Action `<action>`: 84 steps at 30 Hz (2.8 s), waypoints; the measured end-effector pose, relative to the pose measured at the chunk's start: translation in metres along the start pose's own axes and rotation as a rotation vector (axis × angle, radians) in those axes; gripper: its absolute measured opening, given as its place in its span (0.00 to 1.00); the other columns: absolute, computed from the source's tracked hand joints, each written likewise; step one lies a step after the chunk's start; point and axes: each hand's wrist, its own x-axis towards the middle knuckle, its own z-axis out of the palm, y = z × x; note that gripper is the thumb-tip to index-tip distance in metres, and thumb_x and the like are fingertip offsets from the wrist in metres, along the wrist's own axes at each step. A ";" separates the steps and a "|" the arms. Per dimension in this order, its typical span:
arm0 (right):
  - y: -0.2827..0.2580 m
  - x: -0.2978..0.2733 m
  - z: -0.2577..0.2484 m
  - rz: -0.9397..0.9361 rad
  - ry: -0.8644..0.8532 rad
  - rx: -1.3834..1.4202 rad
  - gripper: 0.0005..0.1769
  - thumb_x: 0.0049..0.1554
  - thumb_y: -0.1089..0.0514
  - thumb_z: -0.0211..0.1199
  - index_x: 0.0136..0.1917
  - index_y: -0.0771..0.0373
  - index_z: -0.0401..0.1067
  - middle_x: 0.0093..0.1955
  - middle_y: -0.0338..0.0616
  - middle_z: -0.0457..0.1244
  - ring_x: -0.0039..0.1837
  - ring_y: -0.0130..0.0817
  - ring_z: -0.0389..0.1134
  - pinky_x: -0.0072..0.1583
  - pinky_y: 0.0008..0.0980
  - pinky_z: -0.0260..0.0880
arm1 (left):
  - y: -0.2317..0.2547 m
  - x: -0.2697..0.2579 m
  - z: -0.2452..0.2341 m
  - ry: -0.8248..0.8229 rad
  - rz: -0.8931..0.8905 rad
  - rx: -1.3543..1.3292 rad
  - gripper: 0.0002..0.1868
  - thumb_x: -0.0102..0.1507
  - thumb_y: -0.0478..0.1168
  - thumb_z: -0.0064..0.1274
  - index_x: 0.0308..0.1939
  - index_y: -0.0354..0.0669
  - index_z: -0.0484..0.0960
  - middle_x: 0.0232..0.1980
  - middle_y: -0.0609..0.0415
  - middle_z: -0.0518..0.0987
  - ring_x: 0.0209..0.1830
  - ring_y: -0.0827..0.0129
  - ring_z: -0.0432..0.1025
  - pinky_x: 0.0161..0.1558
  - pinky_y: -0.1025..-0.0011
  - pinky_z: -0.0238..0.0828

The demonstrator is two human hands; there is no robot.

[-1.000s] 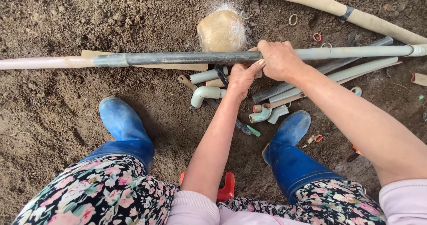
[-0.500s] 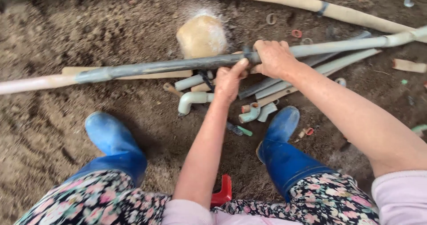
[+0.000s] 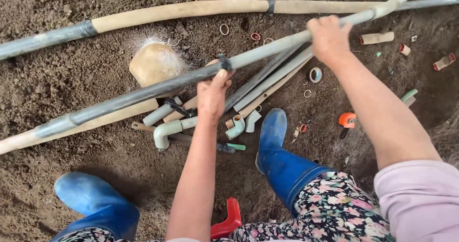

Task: The person assembles a pipe system by inserting a green pipe into a gray pipe and securing the joint with black tape. They also handle a white elbow pipe and other pipe segments scattered on the ground.

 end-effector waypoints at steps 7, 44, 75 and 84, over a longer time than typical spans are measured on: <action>0.070 -0.012 0.056 0.098 0.206 -0.116 0.16 0.47 0.66 0.62 0.50 0.59 0.67 0.55 0.46 0.63 0.59 0.45 0.58 0.55 0.46 0.55 | -0.049 0.014 0.025 -0.096 0.028 -0.035 0.23 0.57 0.33 0.50 0.57 0.41 0.68 0.50 0.48 0.75 0.47 0.66 0.74 0.36 0.80 0.66; -0.138 -0.040 -0.016 -0.624 0.233 0.931 0.06 0.55 0.74 0.53 0.43 0.67 0.69 0.51 0.48 0.63 0.54 0.36 0.63 0.61 0.33 0.65 | -0.044 0.042 -0.022 0.041 0.007 -0.177 0.21 0.56 0.49 0.54 0.50 0.52 0.70 0.49 0.53 0.79 0.47 0.63 0.75 0.46 0.69 0.60; -0.161 -0.025 -0.030 -0.627 -0.049 0.437 0.13 0.61 0.62 0.43 0.55 0.66 0.66 0.53 0.51 0.62 0.59 0.48 0.60 0.64 0.51 0.53 | -0.055 0.050 -0.038 0.012 -0.024 -0.103 0.18 0.54 0.49 0.57 0.45 0.47 0.76 0.45 0.51 0.81 0.42 0.64 0.77 0.40 0.71 0.63; -0.189 -0.018 -0.044 -0.427 -0.326 0.250 0.15 0.52 0.60 0.57 0.53 0.59 0.62 0.49 0.47 0.61 0.52 0.47 0.60 0.60 0.46 0.53 | -0.053 0.054 -0.038 0.088 -0.064 -0.029 0.19 0.49 0.50 0.59 0.35 0.39 0.80 0.32 0.52 0.79 0.33 0.69 0.71 0.35 0.70 0.67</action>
